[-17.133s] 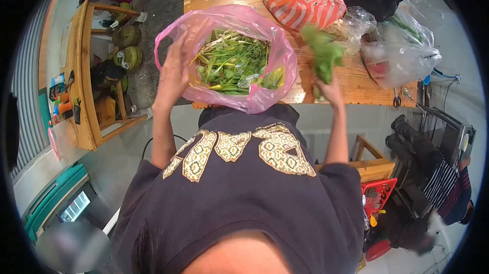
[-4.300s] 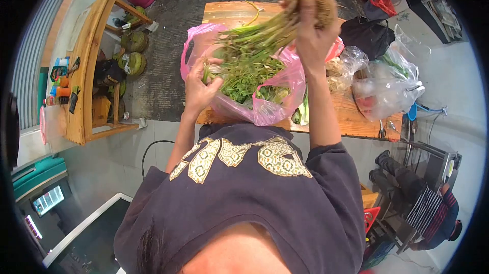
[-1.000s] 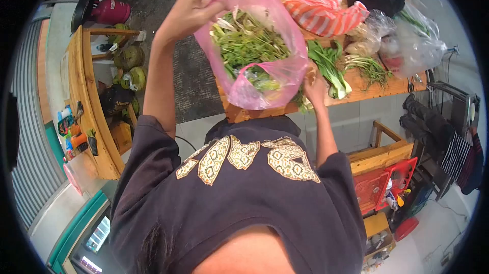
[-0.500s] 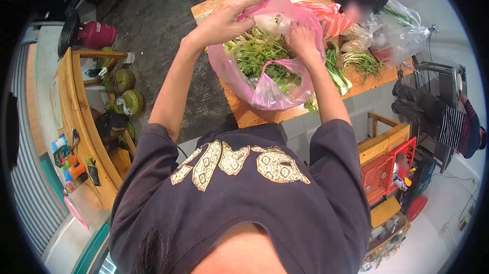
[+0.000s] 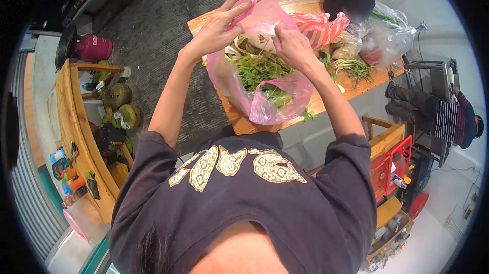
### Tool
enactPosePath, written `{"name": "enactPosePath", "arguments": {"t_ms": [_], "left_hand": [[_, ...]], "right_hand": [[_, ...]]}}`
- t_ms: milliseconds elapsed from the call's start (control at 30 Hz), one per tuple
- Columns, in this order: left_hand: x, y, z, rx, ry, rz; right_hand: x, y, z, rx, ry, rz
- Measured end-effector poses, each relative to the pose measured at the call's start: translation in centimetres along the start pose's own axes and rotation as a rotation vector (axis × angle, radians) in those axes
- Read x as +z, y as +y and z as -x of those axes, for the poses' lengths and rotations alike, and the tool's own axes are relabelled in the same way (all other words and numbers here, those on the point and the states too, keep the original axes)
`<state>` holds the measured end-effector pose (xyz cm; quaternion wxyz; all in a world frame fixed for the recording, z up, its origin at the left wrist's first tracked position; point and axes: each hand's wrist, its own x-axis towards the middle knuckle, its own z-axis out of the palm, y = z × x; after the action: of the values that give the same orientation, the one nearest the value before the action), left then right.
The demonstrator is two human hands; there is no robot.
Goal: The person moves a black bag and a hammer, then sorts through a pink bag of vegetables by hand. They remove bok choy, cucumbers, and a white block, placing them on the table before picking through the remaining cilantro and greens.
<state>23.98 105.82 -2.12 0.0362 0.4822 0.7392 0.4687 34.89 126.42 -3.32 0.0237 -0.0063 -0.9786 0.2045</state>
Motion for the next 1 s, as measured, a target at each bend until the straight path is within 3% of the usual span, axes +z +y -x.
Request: {"name": "enactPosePath", "arguments": {"t_ms": [100,233,300,367,400,433,600,700,767,800,867,900,933,1000], "left_hand": [[-0.1,-0.3,0.5,-0.026,0.004,-0.042],[0.0,0.8,0.9,-0.074,-0.023,0.011],[0.2,0.4,1.1,-0.070,-0.009,-0.006],[-0.1,1.1,1.4,-0.092,-0.007,-0.019],[-0.2,1.3,1.6,-0.193,-0.017,0.104],[-0.2,1.4,1.8,-0.196,-0.001,0.136],[0.0,1.8,2.6,-0.214,0.072,0.115],[0.5,2.5,3.1,-0.188,0.105,-0.014],[0.7,3.0,3.6,-0.176,0.096,-0.080],[0.8,4.8,3.5,-0.354,0.153,0.171],[0.7,7.1,3.5,-0.381,0.180,-0.069],[0.8,7.7,3.5,-0.398,0.194,-0.192],[1.5,8.2,3.5,-0.344,0.320,-0.324],[2.5,9.6,4.1,-0.352,0.504,-0.378]], "right_hand": [[-5.0,-1.0,2.4,0.079,0.091,-0.025],[-12.1,0.7,6.8,0.197,0.287,-0.409],[-15.6,0.2,9.1,0.463,0.370,-0.508],[-17.6,1.8,10.8,0.401,0.468,-0.632],[-18.4,2.3,11.2,0.434,0.510,-0.643],[-19.2,2.7,11.5,0.411,0.464,-0.680],[-20.4,5.7,8.1,0.383,0.431,0.189],[-19.7,9.0,4.2,0.203,0.548,0.297],[-19.5,11.5,1.8,0.243,0.683,0.096],[-19.2,12.9,0.5,0.261,0.744,-0.008],[-16.6,18.5,-2.9,0.257,0.751,-0.299],[-15.3,18.2,-4.3,0.335,0.685,-0.350],[-12.1,22.4,-6.9,0.235,0.641,-0.557],[-7.1,23.8,-9.8,0.315,0.515,-0.722]]}}
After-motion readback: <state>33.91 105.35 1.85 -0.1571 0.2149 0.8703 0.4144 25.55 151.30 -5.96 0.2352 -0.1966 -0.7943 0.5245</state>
